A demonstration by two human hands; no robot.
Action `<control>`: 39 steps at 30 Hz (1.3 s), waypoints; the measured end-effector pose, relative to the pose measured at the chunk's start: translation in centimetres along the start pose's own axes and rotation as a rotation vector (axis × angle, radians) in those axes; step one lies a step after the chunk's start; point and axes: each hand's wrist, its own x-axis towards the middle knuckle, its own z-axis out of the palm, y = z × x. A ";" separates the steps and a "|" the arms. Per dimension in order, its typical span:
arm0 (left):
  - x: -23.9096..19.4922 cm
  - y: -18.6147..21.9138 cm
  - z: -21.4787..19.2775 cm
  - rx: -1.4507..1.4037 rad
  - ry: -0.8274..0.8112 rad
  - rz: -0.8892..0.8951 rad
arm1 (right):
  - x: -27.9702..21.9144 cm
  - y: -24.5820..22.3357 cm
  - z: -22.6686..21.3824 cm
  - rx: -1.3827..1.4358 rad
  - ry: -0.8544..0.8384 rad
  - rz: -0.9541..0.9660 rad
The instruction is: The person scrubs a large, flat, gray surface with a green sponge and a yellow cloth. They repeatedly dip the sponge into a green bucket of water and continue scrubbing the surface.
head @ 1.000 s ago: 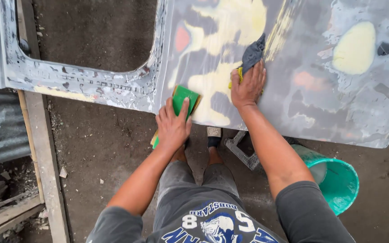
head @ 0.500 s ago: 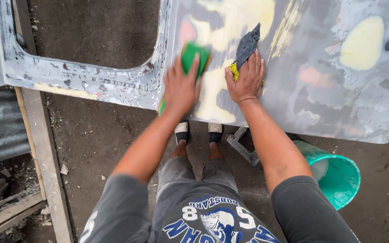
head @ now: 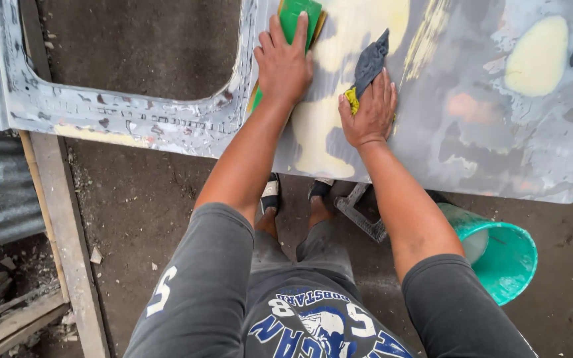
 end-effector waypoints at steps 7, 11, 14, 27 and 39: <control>-16.5 0.4 -3.1 -0.044 -0.109 0.065 | -0.4 0.5 0.5 0.000 -0.005 -0.031; -22.5 0.1 -3.6 0.009 -0.119 0.036 | 0.3 0.3 -0.1 0.012 0.010 -0.024; -18.4 0.1 -3.2 -0.008 -0.138 0.051 | 0.3 0.7 0.5 -0.004 0.021 -0.016; -14.9 0.1 -2.8 0.012 -0.066 0.057 | -0.3 0.6 0.5 0.009 0.035 -0.031; -5.6 -0.4 -2.8 0.004 -0.027 -0.082 | 0.1 0.6 0.7 -0.016 0.021 -0.016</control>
